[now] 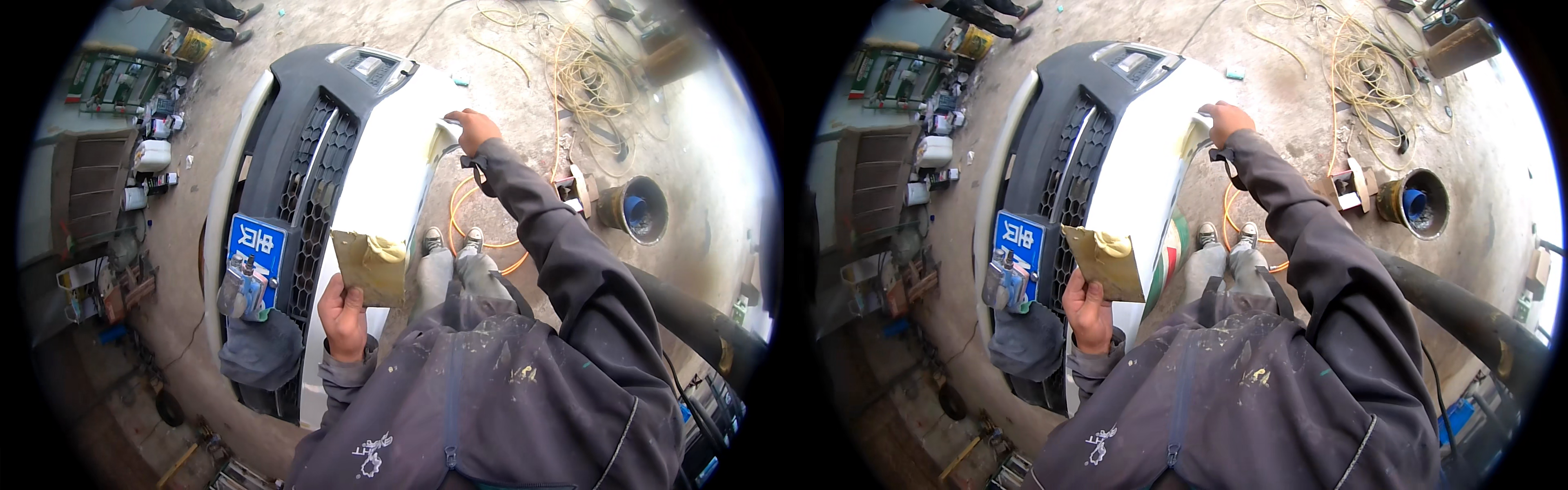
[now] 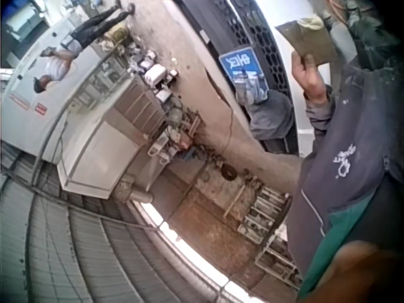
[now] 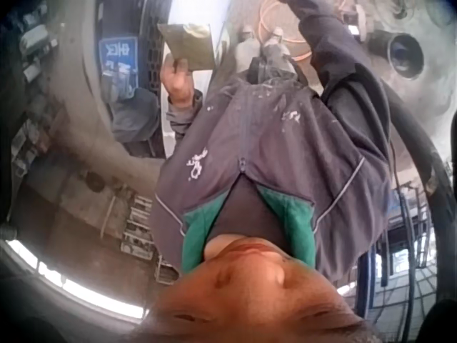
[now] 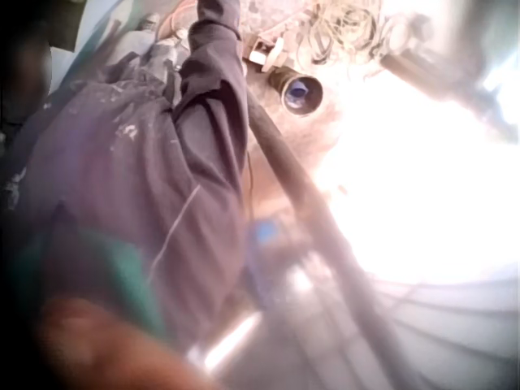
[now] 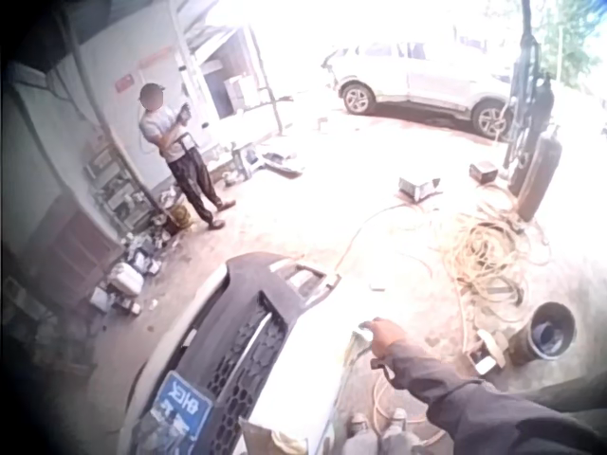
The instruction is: The person applies yellow body filler to a white car bumper using a putty knife. They spread the filler across the surface, scrape excess material, and smooth the application around the headlight and grille areas.
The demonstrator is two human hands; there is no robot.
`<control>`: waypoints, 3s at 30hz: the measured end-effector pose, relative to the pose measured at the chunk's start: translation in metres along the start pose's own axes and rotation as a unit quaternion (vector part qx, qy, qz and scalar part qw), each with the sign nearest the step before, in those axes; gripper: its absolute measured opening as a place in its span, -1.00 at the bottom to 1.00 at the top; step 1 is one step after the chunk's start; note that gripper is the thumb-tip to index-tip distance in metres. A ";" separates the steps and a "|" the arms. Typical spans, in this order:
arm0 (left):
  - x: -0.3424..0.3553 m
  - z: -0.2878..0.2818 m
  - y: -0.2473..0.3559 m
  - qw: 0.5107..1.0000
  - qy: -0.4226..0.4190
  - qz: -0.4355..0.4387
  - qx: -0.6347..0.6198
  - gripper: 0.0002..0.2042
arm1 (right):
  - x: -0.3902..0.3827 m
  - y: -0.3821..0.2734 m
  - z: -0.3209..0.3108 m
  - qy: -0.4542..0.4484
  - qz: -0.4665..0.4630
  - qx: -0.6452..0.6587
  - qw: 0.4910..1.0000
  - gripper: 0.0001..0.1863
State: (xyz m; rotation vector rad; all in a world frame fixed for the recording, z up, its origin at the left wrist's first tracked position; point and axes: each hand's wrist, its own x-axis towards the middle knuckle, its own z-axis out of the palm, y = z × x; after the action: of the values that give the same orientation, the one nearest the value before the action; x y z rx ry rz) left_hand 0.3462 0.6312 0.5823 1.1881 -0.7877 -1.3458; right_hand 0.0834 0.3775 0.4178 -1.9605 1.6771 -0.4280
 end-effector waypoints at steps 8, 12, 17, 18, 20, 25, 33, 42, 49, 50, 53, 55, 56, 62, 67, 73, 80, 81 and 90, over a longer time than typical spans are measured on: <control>0.001 -0.002 -0.003 1.000 0.014 0.014 0.002 -0.78 | -0.093 -0.054 0.024 0.059 -0.150 -0.020 0.987 -0.42; 0.007 0.004 -0.004 1.000 -0.004 0.013 -0.001 -0.78 | -0.144 -0.077 -0.006 0.024 -0.143 0.068 0.987 -0.42; 0.014 0.017 -0.006 0.998 -0.052 -0.027 0.038 -0.81 | -0.164 -0.127 -0.120 -0.077 -0.073 0.616 0.780 -0.54; 0.016 0.022 -0.008 0.997 -0.064 -0.037 0.029 -0.81 | -0.172 -0.134 -0.135 -0.100 -0.069 0.680 0.723 -0.55; 0.020 0.036 -0.003 0.995 -0.065 -0.062 -0.034 -0.82 | -0.180 -0.128 -0.140 -0.065 -0.169 0.535 0.825 -0.54; 0.025 0.044 0.003 0.996 -0.077 -0.035 0.007 -0.82 | -0.199 -0.104 -0.095 -0.032 -0.163 0.371 0.914 -0.52; 0.010 0.088 0.012 0.891 0.013 0.107 0.440 -0.83 | -0.199 -0.132 -0.085 0.309 -0.198 0.249 0.896 -0.54; 0.005 0.079 0.009 0.856 0.044 0.144 0.495 -0.80 | -0.218 -0.102 -0.043 0.129 -0.235 0.362 0.893 -0.37; 0.067 -0.010 0.006 0.980 -0.020 0.051 0.191 -0.65 | -0.182 -0.013 0.041 0.047 0.141 0.807 0.572 -0.54; 0.076 -0.019 0.002 0.982 -0.023 0.052 0.181 -0.64 | -0.175 0.001 0.058 0.070 0.161 0.822 0.541 -0.54; 0.098 -0.050 -0.012 0.986 -0.034 0.042 0.158 -0.60 | -0.158 0.029 0.095 0.125 0.171 0.858 0.468 -0.53; 0.116 -0.070 -0.024 0.988 -0.087 0.027 0.122 -0.61 | -0.142 0.043 0.116 0.177 0.146 0.853 0.469 -0.52; 0.121 -0.081 -0.030 0.988 -0.111 0.018 0.105 -0.61 | -0.136 0.047 0.129 0.196 0.141 0.849 0.470 -0.53; 0.114 -0.104 -0.050 0.987 -0.147 0.021 0.056 -0.71 | -0.110 0.035 0.146 0.323 0.102 0.757 0.559 -0.59; 0.117 -0.096 -0.055 0.990 -0.138 0.029 0.011 -0.80 | -0.076 0.035 0.158 0.485 0.114 0.683 0.534 -0.62; 0.112 -0.097 -0.058 0.993 -0.110 0.048 0.015 -0.83 | -0.053 0.026 0.165 0.579 0.132 0.468 0.654 -0.61; 0.112 -0.099 -0.057 0.993 -0.106 0.044 0.006 -0.84 | -0.048 0.008 0.155 0.608 0.119 0.370 0.692 -0.57; 0.112 -0.100 -0.057 0.993 -0.106 0.045 0.007 -0.84 | -0.050 0.001 0.158 0.596 0.121 0.365 0.705 -0.56; 0.112 -0.097 -0.058 0.992 -0.116 0.051 0.009 -0.84 | -0.083 -0.026 0.184 0.517 -0.006 0.371 0.771 -0.48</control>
State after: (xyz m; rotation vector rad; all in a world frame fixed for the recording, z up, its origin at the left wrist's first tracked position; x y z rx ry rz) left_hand 0.4349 0.5492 0.4784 1.0011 -1.0156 -1.4095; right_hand 0.1909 0.4943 0.2910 -1.1042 1.5778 -2.0922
